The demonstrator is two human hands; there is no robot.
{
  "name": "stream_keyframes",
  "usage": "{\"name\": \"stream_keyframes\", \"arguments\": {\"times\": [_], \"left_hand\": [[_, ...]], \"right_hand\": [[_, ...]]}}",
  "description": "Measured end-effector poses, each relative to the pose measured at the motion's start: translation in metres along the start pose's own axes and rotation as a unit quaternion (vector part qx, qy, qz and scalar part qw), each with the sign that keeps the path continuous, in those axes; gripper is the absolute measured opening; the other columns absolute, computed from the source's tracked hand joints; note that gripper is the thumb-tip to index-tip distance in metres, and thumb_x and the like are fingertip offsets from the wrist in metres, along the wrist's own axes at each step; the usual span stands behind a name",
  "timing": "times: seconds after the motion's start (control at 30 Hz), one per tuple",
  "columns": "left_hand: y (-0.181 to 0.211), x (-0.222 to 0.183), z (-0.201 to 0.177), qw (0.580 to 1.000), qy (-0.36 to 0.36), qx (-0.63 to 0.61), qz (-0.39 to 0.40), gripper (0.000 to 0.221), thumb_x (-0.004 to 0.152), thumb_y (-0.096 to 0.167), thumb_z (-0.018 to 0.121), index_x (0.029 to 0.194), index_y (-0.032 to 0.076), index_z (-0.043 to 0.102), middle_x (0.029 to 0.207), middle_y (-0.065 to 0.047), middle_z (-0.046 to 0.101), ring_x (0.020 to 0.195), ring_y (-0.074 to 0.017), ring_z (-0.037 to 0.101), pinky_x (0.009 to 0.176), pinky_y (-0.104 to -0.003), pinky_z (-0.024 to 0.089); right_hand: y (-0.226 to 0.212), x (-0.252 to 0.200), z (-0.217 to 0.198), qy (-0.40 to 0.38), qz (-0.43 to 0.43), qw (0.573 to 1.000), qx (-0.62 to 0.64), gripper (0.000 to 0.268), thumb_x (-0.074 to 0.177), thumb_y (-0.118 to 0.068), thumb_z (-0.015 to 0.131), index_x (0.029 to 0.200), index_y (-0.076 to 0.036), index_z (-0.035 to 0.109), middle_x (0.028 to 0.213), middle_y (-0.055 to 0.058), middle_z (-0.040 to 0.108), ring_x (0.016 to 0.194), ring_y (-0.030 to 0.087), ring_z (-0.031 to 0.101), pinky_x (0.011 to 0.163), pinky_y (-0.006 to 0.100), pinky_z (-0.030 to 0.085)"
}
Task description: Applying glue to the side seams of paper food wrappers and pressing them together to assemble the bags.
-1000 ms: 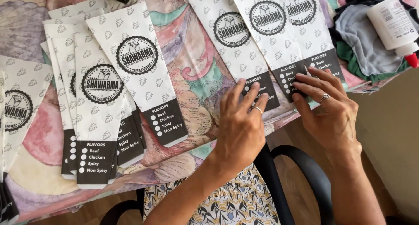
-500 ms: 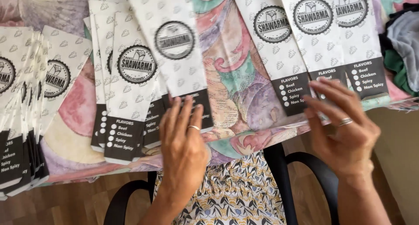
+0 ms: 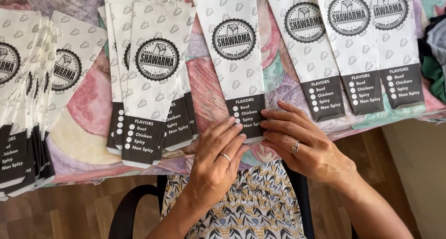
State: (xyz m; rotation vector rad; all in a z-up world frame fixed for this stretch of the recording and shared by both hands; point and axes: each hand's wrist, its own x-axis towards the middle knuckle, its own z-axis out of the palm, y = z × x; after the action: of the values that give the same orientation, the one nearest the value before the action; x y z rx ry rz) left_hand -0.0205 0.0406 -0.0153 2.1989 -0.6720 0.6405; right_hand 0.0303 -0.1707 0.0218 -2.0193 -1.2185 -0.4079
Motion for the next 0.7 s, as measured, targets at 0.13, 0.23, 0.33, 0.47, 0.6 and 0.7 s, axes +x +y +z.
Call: {"name": "stream_keyframes", "arguments": {"times": [0.13, 0.23, 0.33, 0.47, 0.6, 0.7], "left_hand": [[-0.001, 0.001, 0.001, 1.000, 0.012, -0.004, -0.002, 0.022, 0.087, -0.001, 0.084, 0.105, -0.008, 0.073, 0.118, -0.020, 0.070, 0.119, -0.0345, 0.065, 0.110, -0.051, 0.052], [0.009, 0.013, -0.001, 0.999, 0.035, 0.010, -0.027, 0.013, 0.091, -0.003, 0.077, 0.101, -0.009, 0.073, 0.109, -0.020, 0.072, 0.110, -0.0330, 0.067, 0.106, -0.048, 0.053], [0.017, 0.020, 0.005, 0.992, 0.062, -0.007, -0.108, 0.011, 0.088, -0.004, 0.077, 0.096, -0.006, 0.070, 0.104, -0.017, 0.068, 0.107, -0.0298, 0.065, 0.102, -0.041, 0.055], [0.015, 0.022, 0.002, 0.984, 0.037, -0.028, -0.173, 0.016, 0.086, -0.002, 0.075, 0.100, -0.002, 0.068, 0.105, -0.014, 0.068, 0.106, -0.0280, 0.064, 0.101, -0.040, 0.053], [0.010, 0.023, -0.005, 0.982, 0.005, -0.054, -0.179, 0.021, 0.084, -0.011, 0.071, 0.104, -0.003, 0.072, 0.105, -0.015, 0.069, 0.105, -0.0273, 0.065, 0.100, -0.037, 0.056], [0.007, 0.016, 0.001, 0.991, -0.045, -0.009, -0.129, 0.037, 0.086, -0.011, 0.070, 0.121, -0.001, 0.068, 0.131, -0.014, 0.058, 0.127, -0.0306, 0.052, 0.114, -0.043, 0.041]], "right_hand": [[0.000, 0.002, 0.001, 0.009, 0.008, 1.000, 0.006, 0.014, 0.092, 0.002, 0.071, 0.102, 0.010, 0.067, 0.110, 0.022, 0.071, 0.113, 0.043, 0.070, 0.109, 0.060, 0.053], [-0.001, 0.006, 0.003, 0.018, 0.046, 0.999, 0.011, 0.008, 0.093, -0.001, 0.070, 0.095, 0.007, 0.070, 0.104, 0.018, 0.072, 0.107, 0.035, 0.071, 0.112, 0.058, 0.047], [-0.007, 0.008, 0.010, 0.060, 0.131, 0.989, 0.034, 0.009, 0.087, 0.000, 0.076, 0.086, 0.002, 0.068, 0.098, 0.016, 0.072, 0.105, 0.031, 0.071, 0.115, 0.058, 0.049], [-0.008, 0.009, 0.004, 0.056, 0.182, 0.980, 0.062, 0.012, 0.086, 0.001, 0.078, 0.087, 0.002, 0.067, 0.097, 0.016, 0.072, 0.104, 0.030, 0.072, 0.118, 0.056, 0.048], [-0.008, 0.008, 0.001, 0.037, 0.194, 0.977, 0.081, 0.005, 0.090, 0.003, 0.072, 0.094, 0.002, 0.070, 0.101, 0.014, 0.072, 0.109, 0.028, 0.072, 0.122, 0.056, 0.044], [-0.003, -0.005, -0.006, 0.045, 0.184, 0.979, 0.077, 0.016, 0.089, 0.011, 0.067, 0.102, 0.002, 0.070, 0.110, 0.017, 0.072, 0.114, 0.030, 0.070, 0.125, 0.059, 0.042]]}}
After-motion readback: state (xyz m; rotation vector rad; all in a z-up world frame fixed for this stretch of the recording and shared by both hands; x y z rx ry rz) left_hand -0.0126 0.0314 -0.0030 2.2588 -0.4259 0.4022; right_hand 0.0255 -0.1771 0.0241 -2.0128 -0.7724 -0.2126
